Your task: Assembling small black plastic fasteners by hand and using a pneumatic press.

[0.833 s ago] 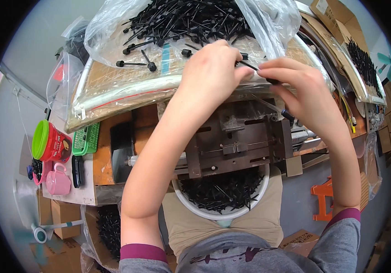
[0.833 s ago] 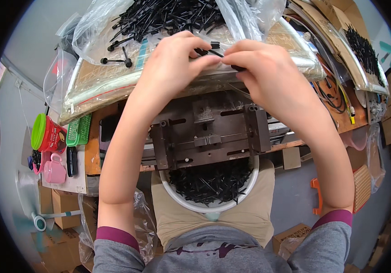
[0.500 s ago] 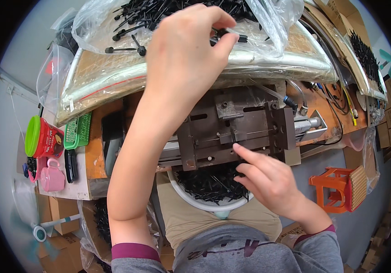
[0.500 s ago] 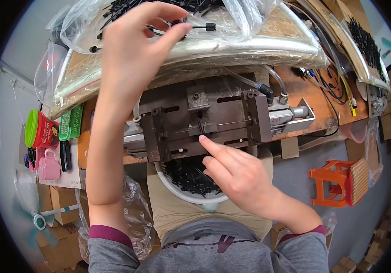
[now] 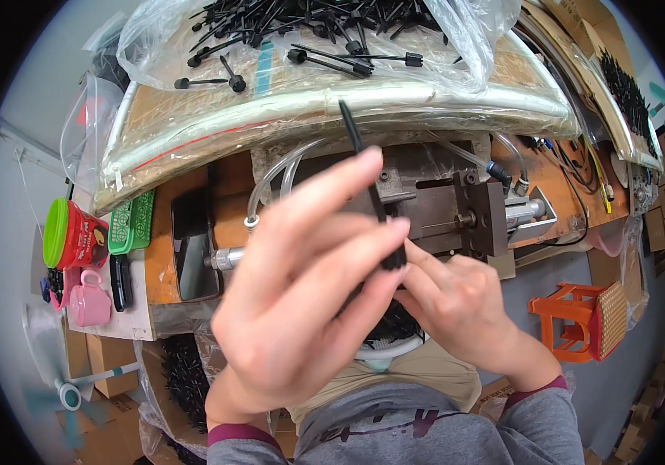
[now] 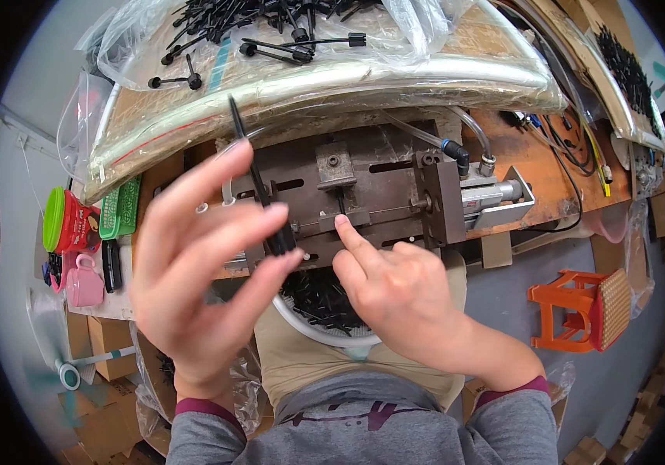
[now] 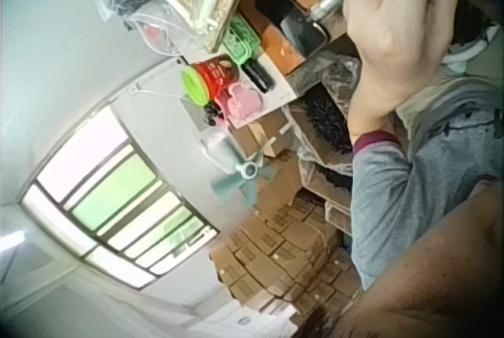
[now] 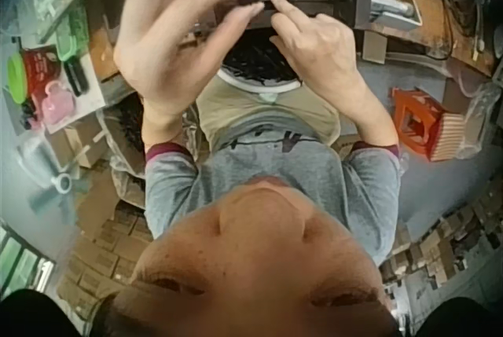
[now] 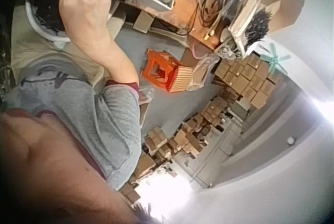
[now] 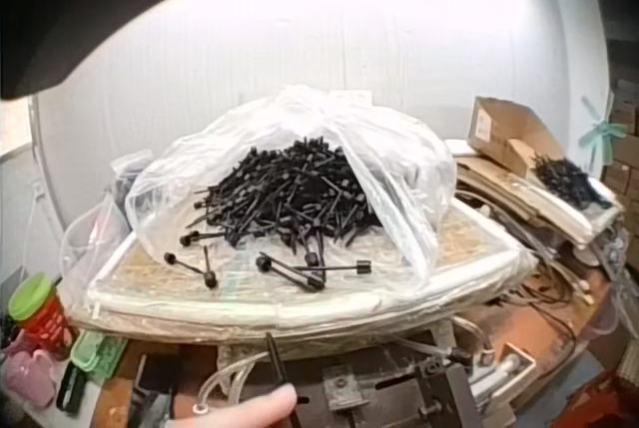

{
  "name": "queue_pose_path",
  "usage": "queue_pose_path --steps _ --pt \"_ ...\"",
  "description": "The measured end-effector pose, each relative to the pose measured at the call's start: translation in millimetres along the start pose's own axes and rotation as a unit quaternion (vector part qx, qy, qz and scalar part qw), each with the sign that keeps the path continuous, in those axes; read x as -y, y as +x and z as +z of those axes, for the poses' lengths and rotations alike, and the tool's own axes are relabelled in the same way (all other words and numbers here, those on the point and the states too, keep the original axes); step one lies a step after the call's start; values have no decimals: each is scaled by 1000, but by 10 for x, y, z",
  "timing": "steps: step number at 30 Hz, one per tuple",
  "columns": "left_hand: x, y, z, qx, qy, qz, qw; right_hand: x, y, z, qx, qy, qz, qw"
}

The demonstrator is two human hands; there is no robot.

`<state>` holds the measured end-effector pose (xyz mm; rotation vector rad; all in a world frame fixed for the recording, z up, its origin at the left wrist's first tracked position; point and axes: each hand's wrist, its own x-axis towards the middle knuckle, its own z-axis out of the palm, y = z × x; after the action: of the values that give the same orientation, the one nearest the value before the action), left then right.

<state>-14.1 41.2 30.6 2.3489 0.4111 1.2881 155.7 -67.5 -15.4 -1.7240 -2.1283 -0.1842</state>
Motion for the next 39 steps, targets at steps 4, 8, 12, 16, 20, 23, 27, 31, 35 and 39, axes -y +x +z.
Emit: queue_pose_path --steps 4,8,12,16,20,23,27,31,35,39 --pt "-113 -335 54 54 10 -62 997 -281 392 -293 -48 164 -5 985" --pt "-124 -592 301 100 66 -54 991 -764 1057 -401 -173 69 -17 982" --pt "-125 -695 587 135 177 -38 974 -1219 1401 -320 -40 57 -2 998" --pt "-71 -633 640 165 219 -55 960 -1228 1379 -522 14 22 -67 997" --pt "-81 -590 607 183 215 -65 957 -1133 1136 -689 -8 24 -115 993" --pt "-67 -560 552 196 209 -62 956 -815 794 -686 -21 178 4 984" --pt "-38 -293 323 179 117 -73 974 -502 274 -479 -25 175 -14 984" --pt "355 368 265 -8 80 -15 997 -245 -141 -179 -41 176 -20 983" --pt "729 1040 265 -1 258 -43 965 -79 -229 7 -11 102 -16 995" --pt "839 1290 367 140 315 -161 925 -32 -139 97 -6 41 -18 999"
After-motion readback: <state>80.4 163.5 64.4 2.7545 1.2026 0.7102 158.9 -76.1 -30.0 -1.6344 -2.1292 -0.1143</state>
